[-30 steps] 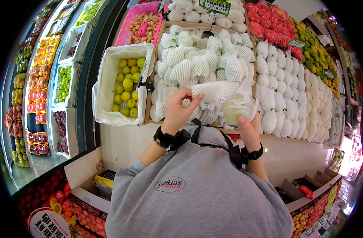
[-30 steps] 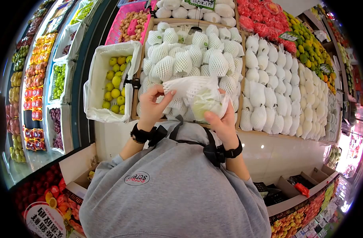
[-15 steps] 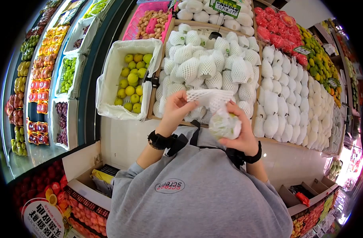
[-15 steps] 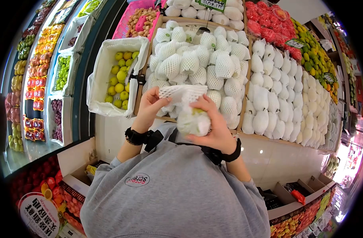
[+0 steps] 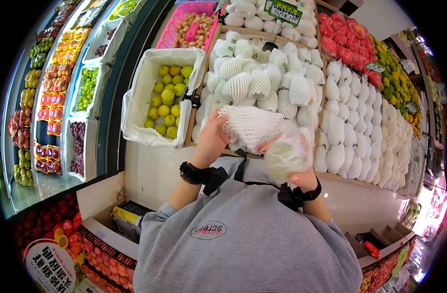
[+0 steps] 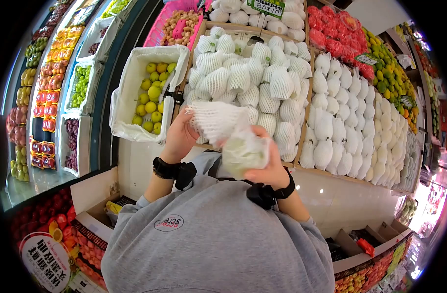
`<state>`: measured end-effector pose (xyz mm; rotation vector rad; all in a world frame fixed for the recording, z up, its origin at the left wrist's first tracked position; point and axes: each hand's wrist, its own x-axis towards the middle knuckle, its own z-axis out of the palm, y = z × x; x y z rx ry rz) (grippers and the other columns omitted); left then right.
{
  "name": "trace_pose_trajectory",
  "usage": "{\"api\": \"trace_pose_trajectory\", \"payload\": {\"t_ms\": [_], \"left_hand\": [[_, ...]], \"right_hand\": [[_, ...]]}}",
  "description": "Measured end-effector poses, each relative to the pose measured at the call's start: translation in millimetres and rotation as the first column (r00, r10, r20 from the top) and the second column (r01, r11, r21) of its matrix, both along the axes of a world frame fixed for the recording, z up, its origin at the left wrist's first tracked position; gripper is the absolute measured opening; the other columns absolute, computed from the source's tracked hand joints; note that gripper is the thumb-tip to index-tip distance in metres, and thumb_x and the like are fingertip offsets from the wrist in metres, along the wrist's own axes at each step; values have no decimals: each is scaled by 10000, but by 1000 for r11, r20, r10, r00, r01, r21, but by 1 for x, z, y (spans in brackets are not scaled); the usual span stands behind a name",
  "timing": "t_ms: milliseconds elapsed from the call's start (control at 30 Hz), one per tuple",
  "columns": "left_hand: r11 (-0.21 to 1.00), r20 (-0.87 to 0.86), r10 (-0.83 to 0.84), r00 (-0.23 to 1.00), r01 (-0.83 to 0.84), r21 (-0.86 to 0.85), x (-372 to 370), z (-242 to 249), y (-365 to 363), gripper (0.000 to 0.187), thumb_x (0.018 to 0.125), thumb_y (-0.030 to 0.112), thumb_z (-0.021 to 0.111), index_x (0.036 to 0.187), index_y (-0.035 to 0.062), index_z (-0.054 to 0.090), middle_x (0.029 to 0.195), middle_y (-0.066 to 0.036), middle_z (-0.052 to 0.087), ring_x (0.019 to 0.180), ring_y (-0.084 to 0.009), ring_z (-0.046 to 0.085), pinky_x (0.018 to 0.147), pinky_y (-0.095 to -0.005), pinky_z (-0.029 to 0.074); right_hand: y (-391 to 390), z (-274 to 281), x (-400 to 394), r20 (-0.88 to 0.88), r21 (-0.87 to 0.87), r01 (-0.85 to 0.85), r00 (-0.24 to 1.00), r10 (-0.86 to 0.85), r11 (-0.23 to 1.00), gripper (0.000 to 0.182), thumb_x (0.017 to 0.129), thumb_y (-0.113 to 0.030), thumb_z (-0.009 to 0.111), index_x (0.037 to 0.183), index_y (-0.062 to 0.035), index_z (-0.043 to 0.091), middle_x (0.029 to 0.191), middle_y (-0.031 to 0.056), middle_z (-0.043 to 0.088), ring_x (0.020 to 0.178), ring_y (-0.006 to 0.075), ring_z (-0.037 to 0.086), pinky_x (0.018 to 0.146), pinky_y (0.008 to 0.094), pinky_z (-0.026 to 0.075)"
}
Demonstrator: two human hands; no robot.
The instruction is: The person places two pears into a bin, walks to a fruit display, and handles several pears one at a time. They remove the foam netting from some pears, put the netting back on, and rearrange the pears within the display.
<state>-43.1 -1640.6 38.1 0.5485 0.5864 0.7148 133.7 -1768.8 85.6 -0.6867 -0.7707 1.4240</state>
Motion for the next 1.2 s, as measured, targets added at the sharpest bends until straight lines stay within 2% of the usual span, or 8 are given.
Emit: {"api": "trace_pose_trajectory", "payload": {"t_ms": [267,367,467,567,633,700,967,1200], "left_hand": [[944,305,-112,946,197,-266,-4,12,-3,353,860,64,408,1199,-30,427,1225,-143,489,1122,-227,492,917,-338,424],[929,383,-157,910,268,-254,-2,20,-7,387,867,65,423,1238,-39,393,1240,-147,480,1135,-230,487,935,-346,420],[984,250,-157,955,174,-45,5,6,-22,415,867,68,472,1262,-19,378,1238,-136,482,1134,-219,486,956,-348,411],[961,143,-110,984,142,-238,19,1,-22,429,837,64,526,1245,-4,409,1241,-106,484,1122,-210,485,953,-339,398],[949,-84,-210,974,224,222,19,-7,-19,422,832,91,541,1229,1,431,1243,-102,482,1131,-221,467,969,-346,365],[830,-275,-215,937,324,455,19,-12,-17,419,827,110,552,1219,5,447,1246,-106,476,1148,-235,441,986,-351,330],[641,-376,-186,908,402,654,23,-7,-13,443,826,102,557,1241,5,436,1280,-120,445,1204,-245,380,1024,-342,266],[581,-450,-53,892,394,712,19,-3,-9,468,797,140,616,1222,9,469,1255,-129,481,1164,-261,444,989,-358,328]], "right_hand": [[8,-1,17,228,81,56,971,-73,995,844,632,-245,779,1253,15,268,1165,156,499,1078,211,494,910,342,395],[7,11,14,165,1,144,976,-143,990,811,660,-268,762,1250,10,280,1162,137,498,1074,208,499,908,339,397],[7,-2,19,84,-84,253,965,-247,964,781,693,-310,737,1248,7,288,1154,120,499,1065,201,506,905,329,399],[11,3,14,115,-70,296,951,-287,953,774,729,-337,707,1271,6,274,1160,112,488,1071,185,499,899,314,404],[11,-10,14,174,-57,358,923,-344,932,756,760,-310,681,1295,7,251,1164,107,480,1062,171,493,892,305,405],[13,-14,14,235,-66,441,879,-415,895,723,792,-268,650,1313,8,232,1169,102,472,1052,159,488,887,296,405],[31,-7,2,295,-65,572,793,-532,817,580,857,-128,564,1315,8,235,1165,99,473,1041,146,474,907,288,382],[42,18,13,-15,-207,479,870,-492,853,535,777,-24,642,1204,-1,320,1133,106,497,1054,165,499,901,312,410]]}}
